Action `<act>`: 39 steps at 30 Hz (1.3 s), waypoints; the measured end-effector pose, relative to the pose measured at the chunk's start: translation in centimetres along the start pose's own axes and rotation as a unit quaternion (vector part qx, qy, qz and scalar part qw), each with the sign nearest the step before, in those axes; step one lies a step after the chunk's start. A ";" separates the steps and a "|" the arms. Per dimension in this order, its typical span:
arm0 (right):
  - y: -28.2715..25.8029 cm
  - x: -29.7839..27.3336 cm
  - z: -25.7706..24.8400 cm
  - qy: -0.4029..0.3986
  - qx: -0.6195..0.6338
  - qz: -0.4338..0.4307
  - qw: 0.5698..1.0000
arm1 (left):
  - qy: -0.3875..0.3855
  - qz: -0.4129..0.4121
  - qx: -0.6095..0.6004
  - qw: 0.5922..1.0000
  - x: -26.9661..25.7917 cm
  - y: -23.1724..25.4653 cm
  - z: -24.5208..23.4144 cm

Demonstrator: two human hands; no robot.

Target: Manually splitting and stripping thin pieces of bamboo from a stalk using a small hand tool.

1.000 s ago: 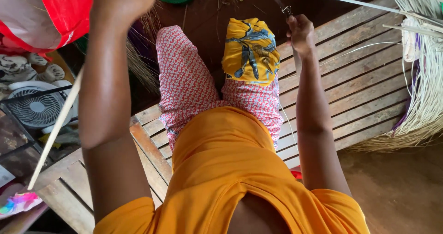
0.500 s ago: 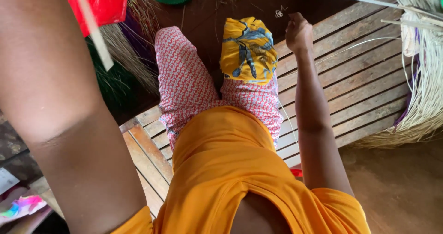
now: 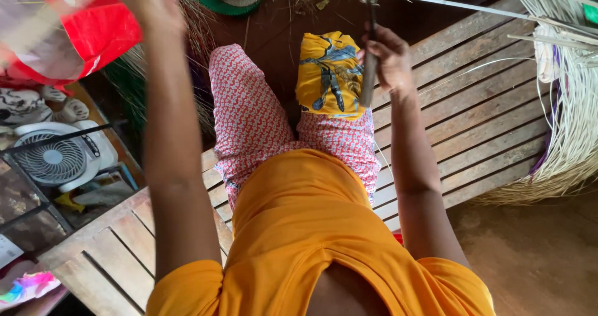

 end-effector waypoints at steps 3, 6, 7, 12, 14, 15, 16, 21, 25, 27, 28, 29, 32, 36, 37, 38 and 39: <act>1.7 0.0 3.2 -0.010 -0.145 -0.025 0.989 | 0.041 -0.059 -0.067 0.995 -0.1 -5.9 -3.8; 2.6 0.2 5.7 0.046 -0.477 -0.242 0.844 | 0.016 -0.142 -0.081 0.986 -7.7 -10.4 -3.4; 3.5 0.5 5.5 0.046 -0.477 -0.241 0.844 | 0.018 -0.142 -0.081 0.986 -8.8 -11.9 -3.2; 6.6 2.2 4.0 0.059 -0.739 -0.331 0.584 | -0.033 -0.221 -0.084 0.971 -13.6 -18.0 -1.9; 6.3 1.6 3.8 0.037 -0.761 -0.288 0.580 | -0.046 -0.232 -0.091 0.967 -14.2 -20.7 -2.3; 6.2 1.3 3.7 0.012 -0.780 -0.247 0.576 | -0.060 -0.240 -0.099 0.964 -14.6 -22.1 -2.5; 6.6 1.3 3.0 0.012 -0.780 -0.245 0.576 | -0.059 -0.241 -0.098 0.964 -15.0 -22.4 -3.0; 7.0 2.1 1.7 0.034 -0.767 -0.105 0.632 | -0.250 -0.342 0.061 0.904 -21.7 -15.4 -2.8; 6.5 2.0 2.2 0.041 -0.773 -0.006 0.633 | -0.375 0.321 0.496 0.714 -24.2 -4.6 -4.9; 6.7 2.1 1.3 0.021 -0.760 -0.052 0.647 | -0.259 0.359 0.766 0.467 -22.7 -3.3 -8.7; 6.5 2.0 1.2 0.020 -0.760 -0.052 0.647 | -0.259 0.358 0.766 0.467 -23.0 -2.2 -10.1; 6.3 1.9 1.0 0.006 -0.767 -0.075 0.638 | -0.278 0.170 0.800 0.504 -23.1 -1.3 -11.7; 5.6 1.8 0.8 -0.027 -0.772 -0.073 0.631 | -0.286 -0.067 0.767 0.570 -24.4 1.2 -15.7; 4.5 1.6 0.8 -0.084 -0.766 -0.032 0.637 | -0.260 -0.157 0.670 0.678 -25.1 1.5 -18.7; 4.2 1.5 1.1 -0.085 -0.766 -0.033 0.637 | -0.258 -0.156 0.670 0.678 -24.8 1.0 -18.3; 3.8 1.2 1.2 -0.076 -0.744 -0.036 0.663 | -0.270 -0.129 0.669 0.681 -24.5 0.4 -17.9; 3.5 0.9 1.3 -0.068 -0.721 -0.039 0.688 | -0.282 -0.101 0.667 0.682 -24.1 -0.2 -17.4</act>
Point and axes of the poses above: each hand's wrist, its own x-axis towards the middle knuckle, its own z-axis out of the palm, y = z × x, the point moved 1 cm from there along x, towards the middle knuckle, and after that the axes turned 6 degrees about x, right-handed, at the moved point
